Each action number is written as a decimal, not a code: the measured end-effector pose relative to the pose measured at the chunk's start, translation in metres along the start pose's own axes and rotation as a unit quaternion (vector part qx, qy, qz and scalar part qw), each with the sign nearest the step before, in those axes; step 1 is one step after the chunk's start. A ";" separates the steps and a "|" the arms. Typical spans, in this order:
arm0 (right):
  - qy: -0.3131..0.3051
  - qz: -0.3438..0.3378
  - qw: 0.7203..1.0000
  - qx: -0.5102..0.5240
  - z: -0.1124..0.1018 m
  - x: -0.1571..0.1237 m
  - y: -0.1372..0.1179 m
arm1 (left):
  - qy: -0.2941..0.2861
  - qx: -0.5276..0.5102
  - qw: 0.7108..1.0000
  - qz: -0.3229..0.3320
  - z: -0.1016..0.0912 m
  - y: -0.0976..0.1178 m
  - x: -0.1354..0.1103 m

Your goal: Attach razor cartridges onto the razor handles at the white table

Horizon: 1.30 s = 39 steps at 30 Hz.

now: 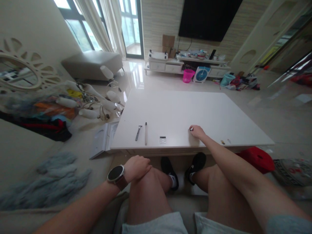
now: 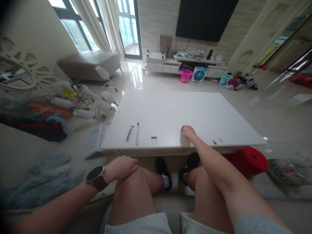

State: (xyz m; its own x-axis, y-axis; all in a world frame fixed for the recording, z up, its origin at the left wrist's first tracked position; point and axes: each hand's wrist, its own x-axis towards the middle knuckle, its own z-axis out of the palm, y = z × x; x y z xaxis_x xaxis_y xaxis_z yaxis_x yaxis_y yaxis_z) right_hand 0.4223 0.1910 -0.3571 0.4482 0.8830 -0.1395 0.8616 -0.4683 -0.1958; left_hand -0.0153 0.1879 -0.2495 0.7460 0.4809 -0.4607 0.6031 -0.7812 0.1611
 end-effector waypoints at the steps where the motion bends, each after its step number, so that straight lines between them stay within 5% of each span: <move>1: 0.000 -0.007 1.000 0.004 0.001 0.000 -0.005 | 0.000 0.000 1.000 -0.001 0.000 0.000 0.000; 16: -0.031 -0.094 0.990 0.099 0.004 0.002 -0.051 | 0.005 0.009 1.000 -0.002 0.004 -0.001 0.001; 39: -0.079 -0.107 0.987 0.085 0.008 -0.003 -0.052 | -0.002 0.002 1.000 0.001 0.000 0.000 -0.001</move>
State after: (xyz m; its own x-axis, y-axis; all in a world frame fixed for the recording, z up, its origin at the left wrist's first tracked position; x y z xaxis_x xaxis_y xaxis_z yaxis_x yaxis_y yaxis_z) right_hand 0.3740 0.2123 -0.3541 0.2050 0.9527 -0.2243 0.8747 -0.2811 -0.3947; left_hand -0.0160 0.1875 -0.2493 0.7458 0.4774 -0.4647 0.6006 -0.7836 0.1588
